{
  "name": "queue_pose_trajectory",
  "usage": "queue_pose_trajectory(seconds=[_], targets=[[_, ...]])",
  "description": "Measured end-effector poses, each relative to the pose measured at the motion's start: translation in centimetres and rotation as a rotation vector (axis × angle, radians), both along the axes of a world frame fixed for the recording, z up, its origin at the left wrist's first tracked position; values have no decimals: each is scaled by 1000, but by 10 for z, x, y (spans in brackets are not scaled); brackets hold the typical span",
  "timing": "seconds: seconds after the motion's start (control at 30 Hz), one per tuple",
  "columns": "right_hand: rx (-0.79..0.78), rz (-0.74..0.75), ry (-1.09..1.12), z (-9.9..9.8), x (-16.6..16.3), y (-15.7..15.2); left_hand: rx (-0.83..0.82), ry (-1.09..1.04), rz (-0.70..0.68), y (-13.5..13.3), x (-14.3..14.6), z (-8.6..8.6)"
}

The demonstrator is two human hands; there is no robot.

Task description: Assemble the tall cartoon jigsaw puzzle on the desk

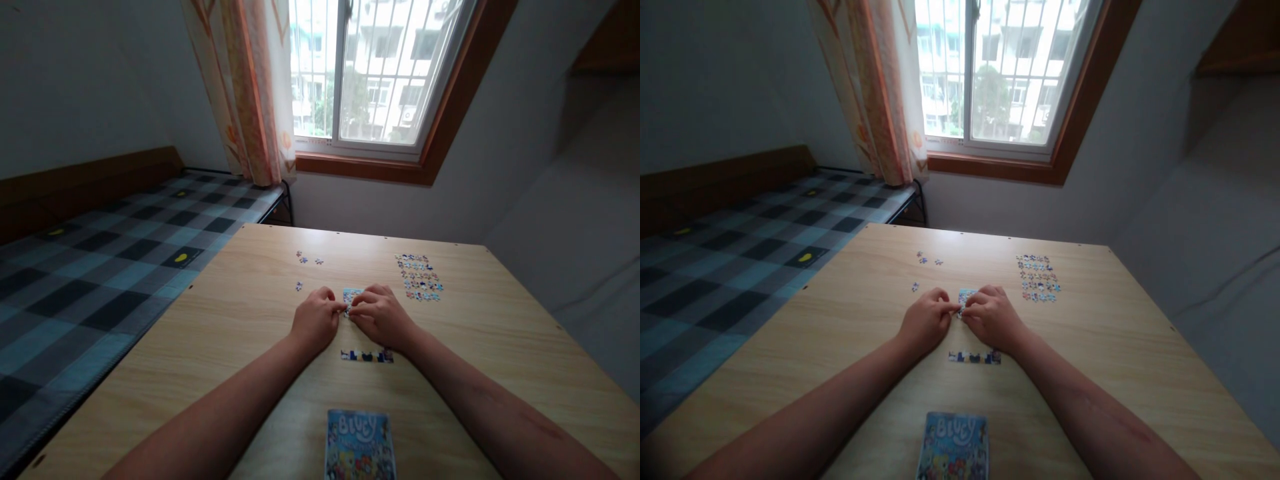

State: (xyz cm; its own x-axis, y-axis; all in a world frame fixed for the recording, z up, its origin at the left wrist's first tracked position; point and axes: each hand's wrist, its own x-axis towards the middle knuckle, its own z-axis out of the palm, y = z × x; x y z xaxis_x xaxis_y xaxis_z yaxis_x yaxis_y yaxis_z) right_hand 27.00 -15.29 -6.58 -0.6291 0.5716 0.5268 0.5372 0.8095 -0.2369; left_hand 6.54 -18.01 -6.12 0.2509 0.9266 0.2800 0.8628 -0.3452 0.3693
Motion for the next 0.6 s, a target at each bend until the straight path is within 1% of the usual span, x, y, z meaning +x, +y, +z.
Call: queue_pose_trajectory(seconds=[0.17, 0.37, 0.6], targets=[[17, -21, 27, 1, 0, -2, 11, 7, 5, 1, 1, 0], [102, -186, 176, 1, 5, 3, 2, 34, 8, 1, 2, 1], [47, -280, 208, -5, 13, 11, 27, 27, 10, 4, 3, -2]])
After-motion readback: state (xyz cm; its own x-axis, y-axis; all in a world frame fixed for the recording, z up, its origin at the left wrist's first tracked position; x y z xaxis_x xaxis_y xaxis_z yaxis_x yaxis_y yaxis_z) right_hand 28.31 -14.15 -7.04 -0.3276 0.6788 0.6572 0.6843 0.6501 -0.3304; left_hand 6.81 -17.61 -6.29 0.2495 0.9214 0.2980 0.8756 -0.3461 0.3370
